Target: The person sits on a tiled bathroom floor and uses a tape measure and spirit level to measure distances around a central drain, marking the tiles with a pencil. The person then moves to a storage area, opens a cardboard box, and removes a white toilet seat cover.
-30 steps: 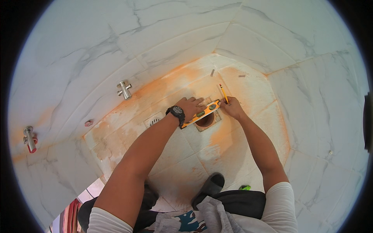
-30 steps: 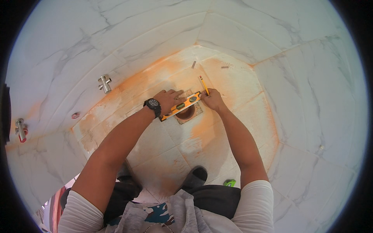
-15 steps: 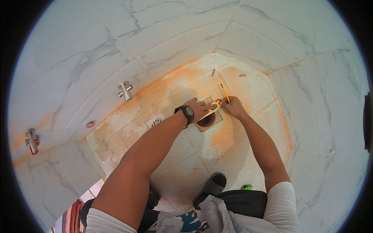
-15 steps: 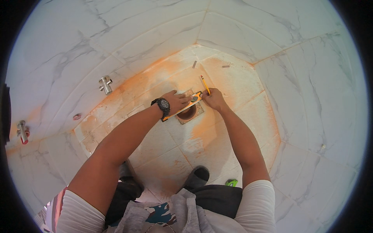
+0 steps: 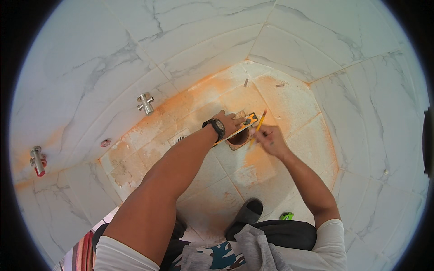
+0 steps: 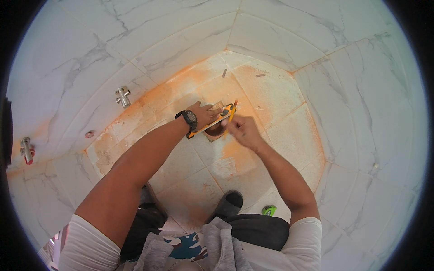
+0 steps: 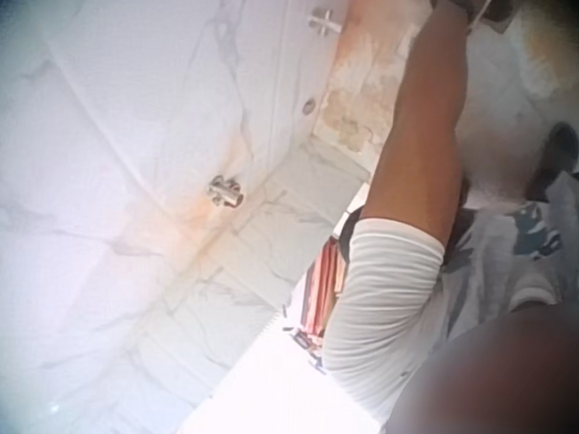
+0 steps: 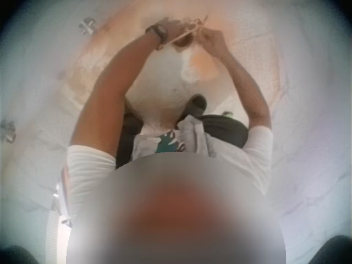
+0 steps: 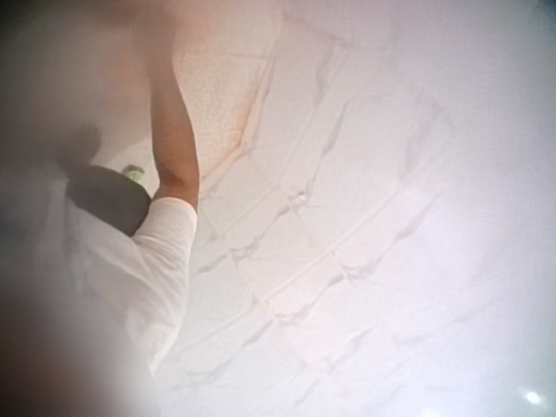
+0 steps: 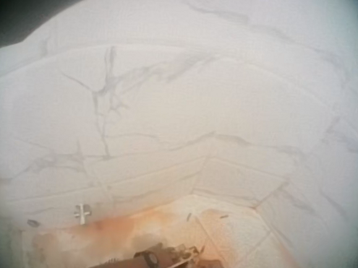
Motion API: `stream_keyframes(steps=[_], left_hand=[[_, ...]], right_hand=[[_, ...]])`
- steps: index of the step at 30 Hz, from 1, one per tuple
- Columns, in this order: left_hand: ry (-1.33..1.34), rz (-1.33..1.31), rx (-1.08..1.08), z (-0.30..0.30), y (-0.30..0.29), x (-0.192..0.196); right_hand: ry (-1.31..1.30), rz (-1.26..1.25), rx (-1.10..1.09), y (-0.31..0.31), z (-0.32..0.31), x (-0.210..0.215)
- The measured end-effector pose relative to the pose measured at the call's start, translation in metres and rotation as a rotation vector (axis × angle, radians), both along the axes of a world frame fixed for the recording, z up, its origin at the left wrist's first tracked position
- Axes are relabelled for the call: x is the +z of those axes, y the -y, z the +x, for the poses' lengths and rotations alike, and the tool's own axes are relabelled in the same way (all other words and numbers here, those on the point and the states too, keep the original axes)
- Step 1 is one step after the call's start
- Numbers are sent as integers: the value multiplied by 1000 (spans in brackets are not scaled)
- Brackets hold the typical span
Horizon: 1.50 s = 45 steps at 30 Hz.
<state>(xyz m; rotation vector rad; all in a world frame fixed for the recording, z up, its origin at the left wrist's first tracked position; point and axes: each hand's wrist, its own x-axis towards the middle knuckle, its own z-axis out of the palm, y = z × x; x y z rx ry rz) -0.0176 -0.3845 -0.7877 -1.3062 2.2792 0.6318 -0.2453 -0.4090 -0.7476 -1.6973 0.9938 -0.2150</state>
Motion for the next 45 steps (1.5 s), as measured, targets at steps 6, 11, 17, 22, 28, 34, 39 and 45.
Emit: stream_keyframes(steps=[6, 11, 17, 22, 28, 34, 39, 45], left_hand=[[-8, -70, -71, 4, -2, 1], [-51, -114, -36, 5, -5, -5], [-46, -96, -28, 3, -3, -10], [-15, -90, -56, 3, -1, -10], [-65, -53, 24, 1, 0, -6], [-22, -107, -53, 3, -3, -5], [-51, -100, -22, 2, -3, -3], [-16, -10, 35, 0, -5, 19]], right_hand=[[91, 42, 52, -49, 41, -22], [81, 61, 86, -51, 47, -33], [125, -64, 130, -56, 47, -37], [98, -53, -17, -44, 38, -30], [83, -206, 170, -53, 47, -28], [-1, -277, 101, -48, 48, -22], [47, -298, 122, -53, 45, -2], [-243, -168, -120, -40, 1, 14]])
